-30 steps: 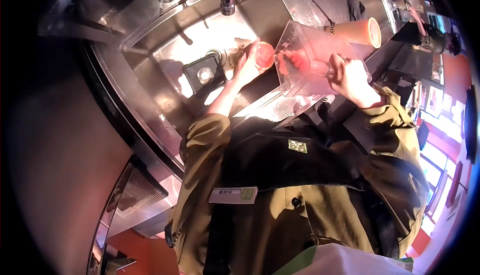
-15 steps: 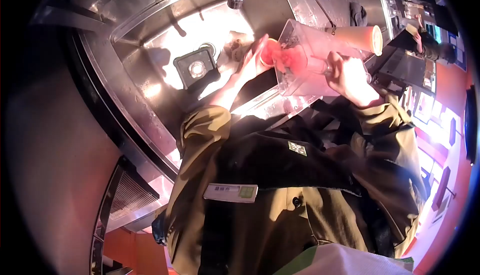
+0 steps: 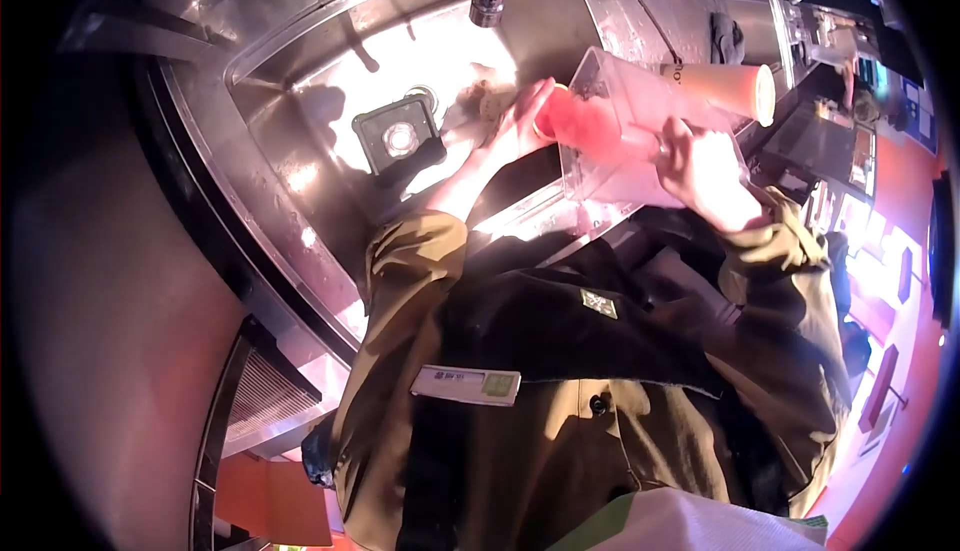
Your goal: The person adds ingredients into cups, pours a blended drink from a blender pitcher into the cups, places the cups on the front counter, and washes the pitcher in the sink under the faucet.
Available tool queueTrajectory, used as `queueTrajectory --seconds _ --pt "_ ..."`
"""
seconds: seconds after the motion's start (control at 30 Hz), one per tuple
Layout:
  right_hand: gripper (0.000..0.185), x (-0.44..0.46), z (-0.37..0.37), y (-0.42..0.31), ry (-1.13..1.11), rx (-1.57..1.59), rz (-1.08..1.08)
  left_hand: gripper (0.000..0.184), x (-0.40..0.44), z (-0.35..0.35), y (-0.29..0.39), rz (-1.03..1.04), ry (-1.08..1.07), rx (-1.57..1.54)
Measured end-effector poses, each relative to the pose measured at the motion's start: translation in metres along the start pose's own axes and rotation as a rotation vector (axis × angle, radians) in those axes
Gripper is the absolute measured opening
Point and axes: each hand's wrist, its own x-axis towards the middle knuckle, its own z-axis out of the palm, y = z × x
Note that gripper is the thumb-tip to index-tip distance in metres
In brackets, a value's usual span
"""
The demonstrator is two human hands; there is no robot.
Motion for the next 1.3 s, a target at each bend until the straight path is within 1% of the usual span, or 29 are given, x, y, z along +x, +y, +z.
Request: queueTrajectory --seconds 0.03,0.13,0.17,0.27,0.3,0.37,0.4,0.5,0.6,0.63,0.67,0.73,0.77,0.83,0.93,0.97,1.07,1.1,1.2,1.23,1.27,1.3 --pt "0.011 0.003 -0.001 0.0 -0.034 -0.004 0.047 0.069 0.0 0.005 0.0 0.015 -0.002 0.007" --pt "0.011 -0.001 -0.009 0.002 0.026 0.008 -0.017 0.074 0.005 0.015 -0.002 0.044 0.005 0.028" --pt "0.012 -0.001 -0.012 -0.001 0.032 -0.027 -0.01 0.076 0.005 0.016 -0.003 0.05 0.01 0.036" --pt "0.012 0.003 -0.004 0.009 0.027 0.016 0.039 0.081 0.008 0.019 0.001 0.07 0.008 0.059" --pt "0.012 0.001 -0.007 0.01 0.051 0.039 0.009 0.083 0.009 0.019 0.0 0.069 0.006 0.061" --pt "0.012 0.001 -0.004 0.016 0.045 0.036 0.044 0.087 0.013 0.021 0.0 0.088 0.025 0.068" --pt "0.013 -0.003 -0.003 0.017 0.039 0.042 0.07 0.096 0.008 0.022 0.0 0.12 0.026 0.116" --pt "0.012 -0.01 -0.005 0.018 0.073 0.068 0.087 0.097 0.007 0.022 -0.001 0.101 0.008 0.075" --pt "0.013 -0.009 -0.002 0.016 0.081 0.063 0.088 0.097 0.007 0.022 0.006 0.009 0.002 0.159" --pt "0.013 -0.005 -0.003 0.016 0.069 0.05 0.083 0.097 0.006 0.025 -0.006 0.071 -0.015 0.073" --pt "0.013 -0.004 -0.004 0.015 0.051 0.039 0.08 0.097 0.002 0.029 -0.009 0.022 -0.033 0.106" --pt "0.011 -0.001 -0.007 0.014 0.069 0.039 0.06 0.097 0.006 0.022 0.005 -0.074 -0.057 0.182" --pt "0.011 0.001 -0.002 0.016 0.061 0.045 0.063 0.099 0.003 0.022 0.007 -0.018 -0.016 0.202" --pt "0.012 0.002 -0.001 0.018 0.066 0.047 0.063 0.097 0.004 0.022 0.005 0.027 0.003 0.18" --pt "0.012 -0.002 -0.014 0.009 0.107 0.053 0.073 0.093 0.004 0.023 0.002 0.019 0.024 0.157" --pt "0.014 -0.003 -0.006 0.012 0.058 0.038 0.069 0.092 0.004 0.023 0.001 0.013 0.029 0.148" --pt "0.015 -0.009 -0.002 0.026 0.102 0.085 0.057 0.088 0.005 0.024 0.006 0.019 0.088 0.098" --pt "0.016 -0.014 -0.004 0.026 0.154 0.113 0.094 0.077 0.014 0.016 0.025 -0.182 -0.006 0.108" --pt "0.017 -0.041 -0.008 0.049 0.255 0.236 0.067 0.07 0.024 0.005 0.056 -0.1 0.058 0.01" --pt "0.016 -0.052 -0.011 0.056 0.24 0.327 0.124 0.069 0.029 -0.002 0.068 -0.125 0.01 0.001" --pt "0.017 -0.056 -0.016 0.057 0.33 0.433 0.093 0.068 0.032 -0.008 0.083 -0.12 0.068 0.047" --pt "0.019 -0.062 -0.017 0.06 0.345 0.564 0.144 0.068 0.031 -0.012 0.101 -0.115 0.126 0.094"
